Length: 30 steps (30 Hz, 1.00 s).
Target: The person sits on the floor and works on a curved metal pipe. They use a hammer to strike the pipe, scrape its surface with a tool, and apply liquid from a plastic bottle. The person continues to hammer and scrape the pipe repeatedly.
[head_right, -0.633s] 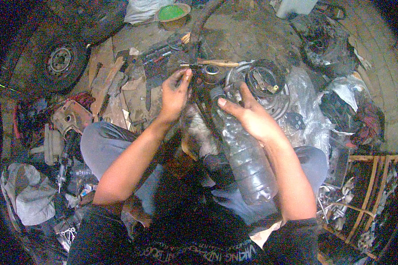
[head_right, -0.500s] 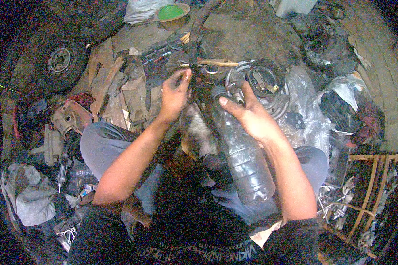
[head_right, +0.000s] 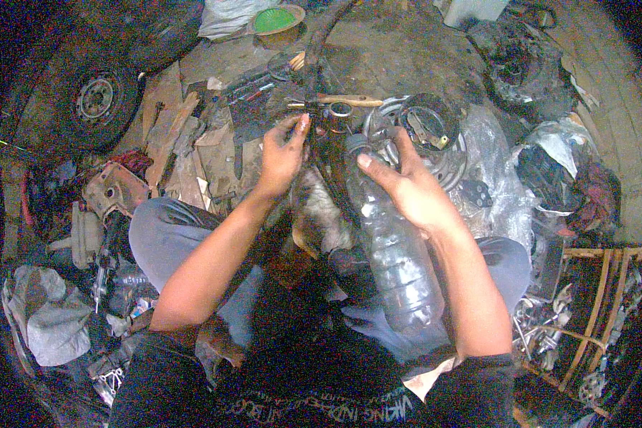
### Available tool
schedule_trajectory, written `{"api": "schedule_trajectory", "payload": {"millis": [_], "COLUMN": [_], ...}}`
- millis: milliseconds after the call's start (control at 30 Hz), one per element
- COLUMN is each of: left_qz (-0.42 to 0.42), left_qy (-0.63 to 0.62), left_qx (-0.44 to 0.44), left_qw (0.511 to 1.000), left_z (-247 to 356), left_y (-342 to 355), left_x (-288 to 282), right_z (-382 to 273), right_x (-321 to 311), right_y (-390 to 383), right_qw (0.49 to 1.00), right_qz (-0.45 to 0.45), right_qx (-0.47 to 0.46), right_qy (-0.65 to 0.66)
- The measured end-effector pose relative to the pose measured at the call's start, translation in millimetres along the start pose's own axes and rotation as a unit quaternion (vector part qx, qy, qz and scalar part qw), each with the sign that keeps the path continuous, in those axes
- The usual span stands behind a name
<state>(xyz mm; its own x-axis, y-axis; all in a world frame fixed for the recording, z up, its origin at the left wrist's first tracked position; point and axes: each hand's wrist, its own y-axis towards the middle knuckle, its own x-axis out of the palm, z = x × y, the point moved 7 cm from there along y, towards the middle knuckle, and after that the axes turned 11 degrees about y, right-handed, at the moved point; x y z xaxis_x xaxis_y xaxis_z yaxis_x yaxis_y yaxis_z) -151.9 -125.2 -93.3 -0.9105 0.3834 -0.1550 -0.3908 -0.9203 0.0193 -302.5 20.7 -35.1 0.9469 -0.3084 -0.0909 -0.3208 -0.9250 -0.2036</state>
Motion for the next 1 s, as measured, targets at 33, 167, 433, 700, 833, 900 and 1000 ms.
{"api": "schedule_trajectory", "payload": {"millis": [33, 167, 433, 700, 833, 900, 1000], "left_qz": [0.003, 0.018, 0.004, 0.070, 0.094, 0.117, 0.134], "left_qy": [0.001, 0.009, 0.050, -0.020, 0.021, 0.027, 0.019], "left_qx": [0.001, 0.005, -0.059, 0.088, 0.103, 0.106, 0.097], "left_qw": [1.000, 1.000, 0.997, 0.994, 0.990, 0.987, 0.986], "left_z": [-1.2, -5.7, -2.8, 14.5, 8.6, 14.2, 29.6], "left_y": [0.4, 3.6, 0.1, -4.3, -6.8, -14.6, -21.9], "left_x": [-0.7, -3.4, -8.6, -16.2, -15.6, -15.5, -15.9], "right_z": [-1.2, 2.9, 32.0, 71.1, 93.4, 95.7, 80.7], "right_x": [0.2, 3.7, 12.0, 10.3, -3.6, -12.9, -24.7], "right_y": [0.7, -8.1, -13.2, -24.0, -34.3, -32.9, -30.4], "right_qw": [1.000, 0.996, 0.985, 0.948, 0.946, 0.938, 0.944], "right_qz": [-0.002, -0.001, -0.047, -0.149, -0.135, -0.123, -0.064], "right_qx": [-0.004, 0.079, 0.153, 0.194, 0.212, 0.209, 0.152], "right_qy": [0.005, -0.044, -0.065, -0.205, -0.206, -0.249, -0.285]}}
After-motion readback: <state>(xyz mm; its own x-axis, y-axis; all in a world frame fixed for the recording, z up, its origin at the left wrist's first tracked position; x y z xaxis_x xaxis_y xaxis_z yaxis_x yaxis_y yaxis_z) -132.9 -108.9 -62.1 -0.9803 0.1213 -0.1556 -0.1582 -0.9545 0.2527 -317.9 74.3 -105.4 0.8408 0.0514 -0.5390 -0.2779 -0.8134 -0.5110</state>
